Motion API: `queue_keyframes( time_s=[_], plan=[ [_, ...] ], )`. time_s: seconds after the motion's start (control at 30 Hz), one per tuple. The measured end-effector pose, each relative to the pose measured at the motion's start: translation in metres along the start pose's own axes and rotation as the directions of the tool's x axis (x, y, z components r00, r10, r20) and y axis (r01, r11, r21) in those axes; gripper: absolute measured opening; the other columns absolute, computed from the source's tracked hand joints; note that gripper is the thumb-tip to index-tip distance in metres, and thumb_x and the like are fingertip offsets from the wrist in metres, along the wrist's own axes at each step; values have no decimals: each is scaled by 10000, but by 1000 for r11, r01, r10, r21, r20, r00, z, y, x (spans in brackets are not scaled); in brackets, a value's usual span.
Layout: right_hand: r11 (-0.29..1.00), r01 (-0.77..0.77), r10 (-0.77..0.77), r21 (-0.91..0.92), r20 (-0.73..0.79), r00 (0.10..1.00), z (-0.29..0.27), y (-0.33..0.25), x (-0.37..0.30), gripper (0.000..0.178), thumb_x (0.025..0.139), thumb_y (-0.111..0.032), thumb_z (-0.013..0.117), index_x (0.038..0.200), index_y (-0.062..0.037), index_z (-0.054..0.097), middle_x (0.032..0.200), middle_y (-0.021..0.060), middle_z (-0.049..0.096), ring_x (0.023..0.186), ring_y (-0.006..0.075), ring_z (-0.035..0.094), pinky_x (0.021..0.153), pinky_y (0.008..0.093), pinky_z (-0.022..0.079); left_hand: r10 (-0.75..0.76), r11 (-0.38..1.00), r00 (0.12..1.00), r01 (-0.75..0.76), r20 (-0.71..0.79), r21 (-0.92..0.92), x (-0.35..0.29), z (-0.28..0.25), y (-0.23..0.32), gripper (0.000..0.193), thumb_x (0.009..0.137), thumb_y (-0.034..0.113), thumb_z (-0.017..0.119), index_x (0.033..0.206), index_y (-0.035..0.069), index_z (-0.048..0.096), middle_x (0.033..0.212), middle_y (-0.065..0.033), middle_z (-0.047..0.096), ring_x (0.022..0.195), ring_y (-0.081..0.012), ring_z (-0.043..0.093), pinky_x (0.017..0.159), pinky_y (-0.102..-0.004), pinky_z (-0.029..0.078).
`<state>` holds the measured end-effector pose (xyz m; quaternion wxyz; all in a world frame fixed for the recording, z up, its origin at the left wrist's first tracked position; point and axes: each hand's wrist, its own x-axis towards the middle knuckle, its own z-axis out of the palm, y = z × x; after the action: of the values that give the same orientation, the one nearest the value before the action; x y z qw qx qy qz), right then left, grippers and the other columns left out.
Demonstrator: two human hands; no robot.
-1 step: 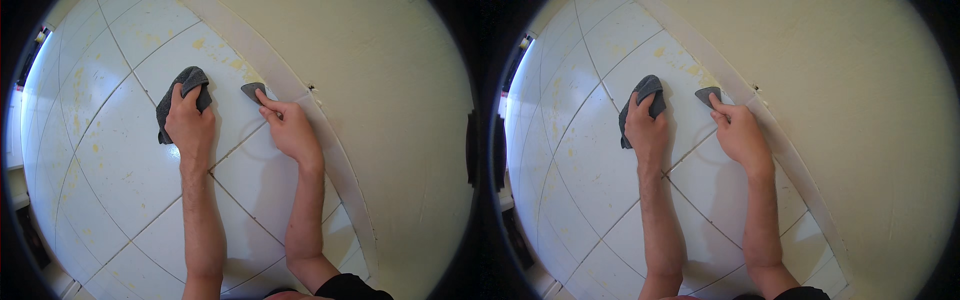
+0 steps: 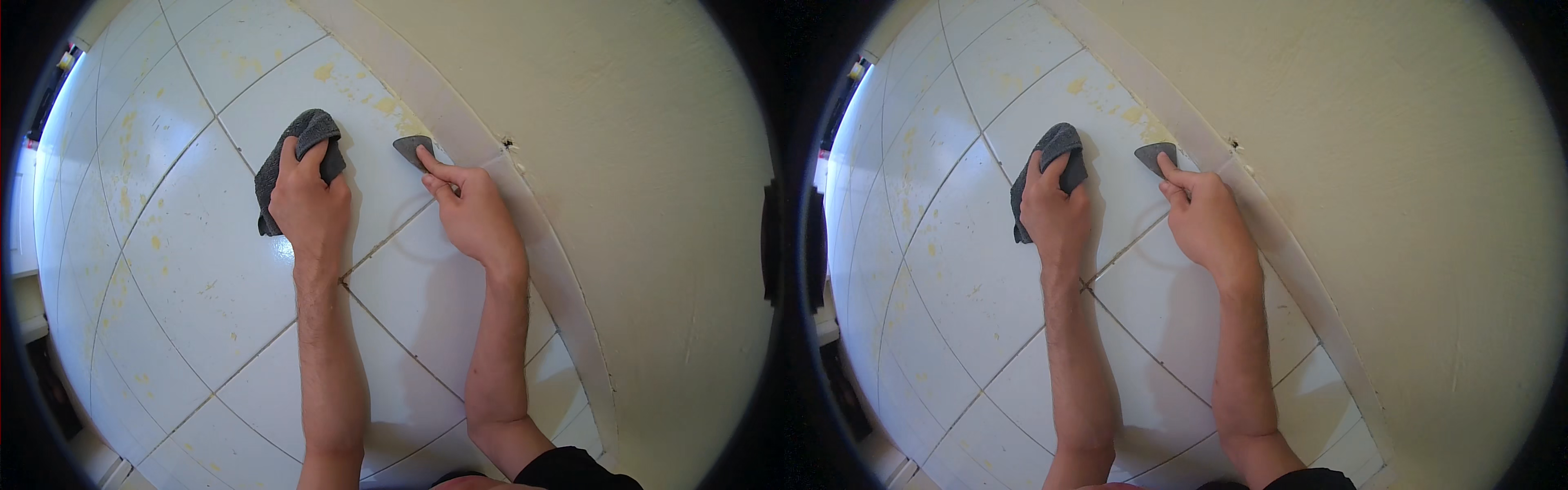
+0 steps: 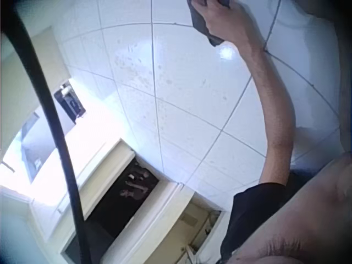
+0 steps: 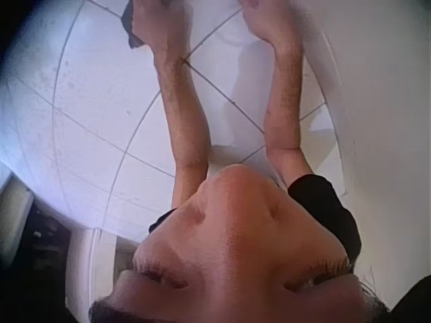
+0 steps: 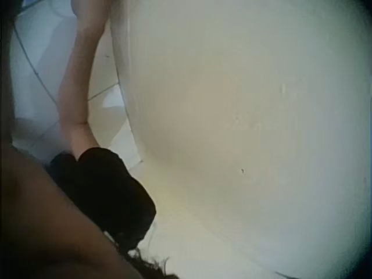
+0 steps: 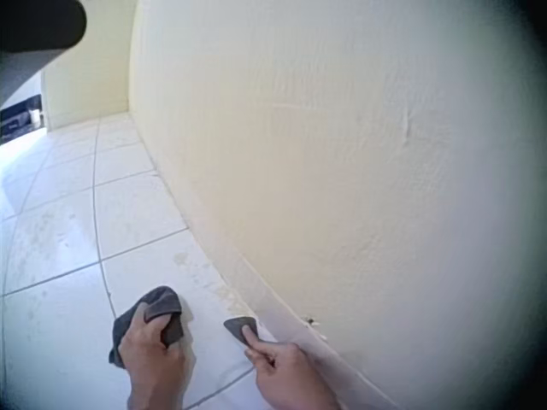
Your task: The person scrapes yellow paint from white floor tiles using a metal scraper while holding a cloth in the other hand.
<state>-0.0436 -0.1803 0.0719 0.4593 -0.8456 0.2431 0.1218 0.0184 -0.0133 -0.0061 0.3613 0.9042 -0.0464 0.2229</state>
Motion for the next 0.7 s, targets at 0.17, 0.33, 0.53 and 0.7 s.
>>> queue_keyframes(
  time_s=[0.17, 0.33, 0.53, 0.7],
  plan=[
    [1000, 7, -7, 15, 20, 1000, 0, 4, 0, 374, 1052, -171, 559, 1415, -107, 621, 1257, 270, 686, 1070, 297, 720, 949, 357, 516, -5, 999, 1000, 5, -3, 37, -2, 1, -2, 309, 793, -6, 674, 1082, 71, 749, 1274, -129, 646, 831, -359, 695, 726, -422, 563],
    [1000, 2, -3, 2, 24, 1000, 2, 5, 0, 375, 1051, -178, 563, 1414, -100, 620, 1278, 264, 677, 1156, 306, 704, 986, 357, 506, -65, 998, 996, 65, 61, 2, -1, -2, -1, 330, 782, -10, 672, 1092, 72, 750, 1299, -141, 641, 831, -357, 699, 732, -418, 568],
    [999, 19, -20, 50, 3, 1000, 5, 6, 4, 373, 1049, -180, 566, 1409, -101, 626, 1271, 270, 678, 1134, 279, 709, 981, 357, 502, -1, 999, 1000, 1, 7, 42, -1, 2, -6, 342, 775, -17, 670, 1095, 71, 750, 1270, -141, 644, 815, -353, 696, 723, -420, 564],
    [997, -7, 6, 79, 7, 1000, 3, 7, 6, 373, 1047, -172, 570, 1411, -110, 626, 1148, 272, 712, 977, 224, 698, 934, 345, 509, -20, 1000, 999, 21, 32, -11, 0, 0, 1, 331, 779, -20, 666, 1087, 68, 746, 1225, -129, 649, 812, -358, 693, 720, -425, 561]
  ],
)
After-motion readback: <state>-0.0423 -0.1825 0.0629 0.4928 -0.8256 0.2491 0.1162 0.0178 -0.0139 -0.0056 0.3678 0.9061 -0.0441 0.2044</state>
